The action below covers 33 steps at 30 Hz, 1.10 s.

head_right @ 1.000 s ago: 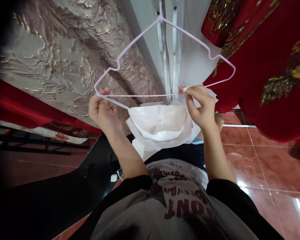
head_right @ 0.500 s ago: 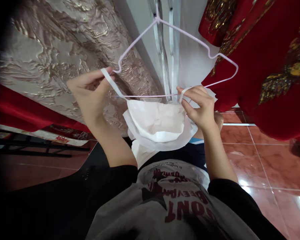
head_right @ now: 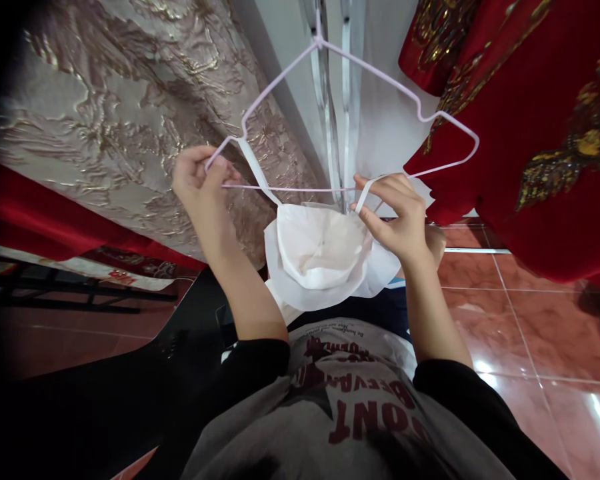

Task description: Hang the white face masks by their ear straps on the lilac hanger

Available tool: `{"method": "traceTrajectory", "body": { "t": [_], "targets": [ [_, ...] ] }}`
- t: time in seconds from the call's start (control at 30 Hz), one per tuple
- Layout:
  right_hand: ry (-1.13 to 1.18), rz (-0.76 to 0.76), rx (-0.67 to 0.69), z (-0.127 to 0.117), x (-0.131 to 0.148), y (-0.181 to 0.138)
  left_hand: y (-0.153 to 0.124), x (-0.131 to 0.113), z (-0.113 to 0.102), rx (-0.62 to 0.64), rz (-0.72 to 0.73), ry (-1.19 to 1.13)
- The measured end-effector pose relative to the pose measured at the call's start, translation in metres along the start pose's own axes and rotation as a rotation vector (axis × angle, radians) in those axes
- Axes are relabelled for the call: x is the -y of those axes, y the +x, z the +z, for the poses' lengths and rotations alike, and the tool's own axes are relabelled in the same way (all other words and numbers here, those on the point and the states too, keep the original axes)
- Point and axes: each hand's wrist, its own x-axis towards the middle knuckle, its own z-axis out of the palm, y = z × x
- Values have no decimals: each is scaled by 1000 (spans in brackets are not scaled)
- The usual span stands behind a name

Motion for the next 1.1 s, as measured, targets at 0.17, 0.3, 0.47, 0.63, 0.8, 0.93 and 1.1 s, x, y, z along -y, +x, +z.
{"method": "traceTrajectory", "body": {
  "t": [0.17,0.3,0.47,0.63,0.8,0.93,1.1],
  "targets": [
    [-18,-5,31,3,3,3,-45,24,21,-62,-256,-291],
    [-63,10,17,-2,5,0,-61,26,40,-32,-239,-248],
    [-120,-31,-297,-38,-32,-8,-61,12,36,-26,-128,-193],
    [-110,-123,-267,-83,-73,7,-59,7,31,-5,-52,-176],
    [-23,-30,-106,-81,-54,44,-59,7,33,-26,-61,-176],
    [49,93,-22,-64,-28,66,-59,4,32,-26,-89,-182],
    [-228,44,44,-57,-12,71,-60,3,31,-35,-135,-140]
  ]
}}
